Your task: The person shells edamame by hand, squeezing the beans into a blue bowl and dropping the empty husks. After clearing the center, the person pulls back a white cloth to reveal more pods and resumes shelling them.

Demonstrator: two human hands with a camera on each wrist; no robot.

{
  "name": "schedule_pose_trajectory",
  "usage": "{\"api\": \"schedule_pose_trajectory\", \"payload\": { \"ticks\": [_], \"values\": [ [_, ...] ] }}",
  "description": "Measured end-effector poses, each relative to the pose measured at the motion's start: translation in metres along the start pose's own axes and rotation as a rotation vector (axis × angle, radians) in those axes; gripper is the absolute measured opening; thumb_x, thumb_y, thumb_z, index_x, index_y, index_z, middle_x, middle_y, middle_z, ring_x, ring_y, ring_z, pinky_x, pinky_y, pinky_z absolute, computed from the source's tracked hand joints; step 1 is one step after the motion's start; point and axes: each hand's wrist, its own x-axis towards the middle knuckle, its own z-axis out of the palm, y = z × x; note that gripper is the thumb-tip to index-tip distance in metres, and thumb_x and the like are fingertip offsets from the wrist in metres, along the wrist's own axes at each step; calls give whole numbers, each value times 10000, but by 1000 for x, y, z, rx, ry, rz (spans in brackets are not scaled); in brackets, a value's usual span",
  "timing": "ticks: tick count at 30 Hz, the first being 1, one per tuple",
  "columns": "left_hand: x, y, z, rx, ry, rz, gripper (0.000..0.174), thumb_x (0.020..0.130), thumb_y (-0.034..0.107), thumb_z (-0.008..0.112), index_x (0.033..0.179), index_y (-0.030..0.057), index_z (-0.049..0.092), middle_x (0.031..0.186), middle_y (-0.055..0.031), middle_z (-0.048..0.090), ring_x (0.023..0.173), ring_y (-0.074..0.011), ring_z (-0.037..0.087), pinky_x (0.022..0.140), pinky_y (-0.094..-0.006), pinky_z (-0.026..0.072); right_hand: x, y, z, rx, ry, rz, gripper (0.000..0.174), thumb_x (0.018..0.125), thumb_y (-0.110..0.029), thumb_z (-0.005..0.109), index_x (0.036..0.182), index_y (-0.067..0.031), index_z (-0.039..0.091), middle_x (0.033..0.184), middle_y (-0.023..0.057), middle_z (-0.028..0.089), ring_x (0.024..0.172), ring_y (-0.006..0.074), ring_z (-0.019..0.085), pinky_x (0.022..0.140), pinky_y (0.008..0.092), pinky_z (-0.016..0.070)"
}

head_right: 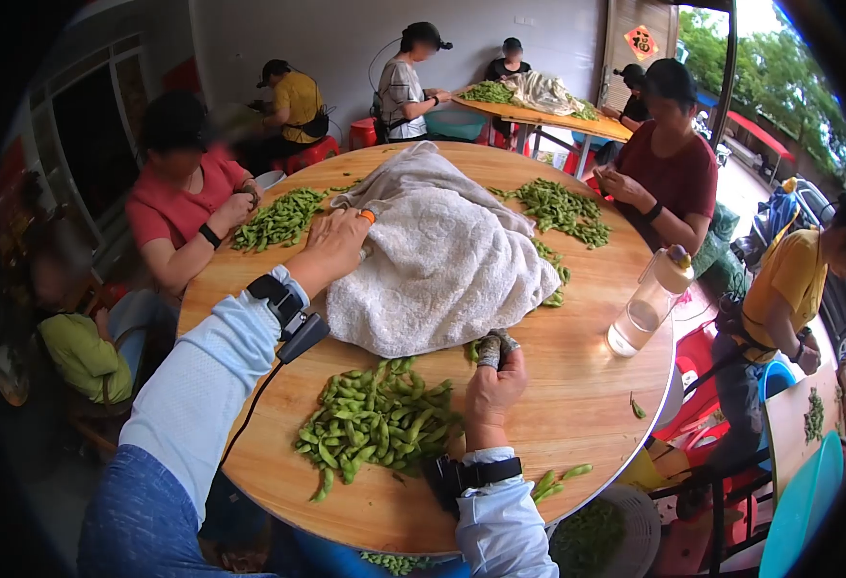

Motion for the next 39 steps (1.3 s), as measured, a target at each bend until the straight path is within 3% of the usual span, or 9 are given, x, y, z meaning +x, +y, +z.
{"api": "schedule_pose_trajectory", "payload": {
  "ticks": [3,6,9,14,16,21,25,32,39],
  "values": [
    [21,8,-26,-47,-388,-163,220,743,97,443,935,70,547,901,-215,574,887,-298,562,706,-417,437,0,2,-1,37,-19,2,142,809,-3,506,942,34,541,814,25,578,699,75,518,631,190,425],
    [30,-8,-11,-374,-78,-459,249,743,103,440,963,53,544,873,-218,575,870,-306,564,711,-394,446,-1,2,1,2,-7,16,136,805,-11,519,933,28,544,805,23,575,689,71,509,624,190,425],
    [48,-39,-10,-1225,28,-755,237,798,160,434,980,40,528,914,-145,588,837,-268,577,747,-355,448,-3,0,1,17,-5,68,130,803,-19,527,924,25,547,797,20,571,686,67,503,621,191,426],
    [69,-51,-95,-2015,387,-751,245,862,160,337,999,37,498,1004,-127,546,934,-248,524,821,-406,422,-1,7,-2,19,-28,71,127,806,-26,520,921,22,543,791,16,563,672,66,498,608,188,421],
    [82,-65,-127,-1950,687,-728,269,829,135,337,986,9,515,1018,-159,542,972,-272,501,843,-389,410,-1,6,-1,62,-57,69,127,807,-25,515,922,22,541,793,15,562,670,67,498,607,187,420],
    [65,-102,-213,-1436,915,-453,331,750,134,370,979,-51,522,1014,-196,544,940,-287,522,833,-353,403,-1,11,-4,52,-60,104,133,788,-20,528,915,18,539,795,11,552,685,69,495,611,189,413],
    [54,-139,-253,-925,1098,-487,352,730,137,378,982,-65,518,1007,-203,546,928,-289,529,828,-346,401,-2,12,-1,101,-62,134,121,783,-17,533,900,13,539,777,15,549,663,72,492,588,186,404],
    [4,-184,-230,-643,1231,-775,341,675,38,385,968,-103,486,958,-234,538,862,-265,553,749,-353,439,-2,12,-2,76,-78,166,112,782,-14,533,891,13,543,746,18,552,620,69,484,551,185,392],
    [-90,-263,-173,-156,1262,-995,344,655,35,389,941,-130,486,925,-310,534,872,-397,541,761,-385,431,-2,3,-1,-30,-89,255,112,789,-22,531,892,18,546,735,19,556,605,65,484,541,184,391]
  ]
}}
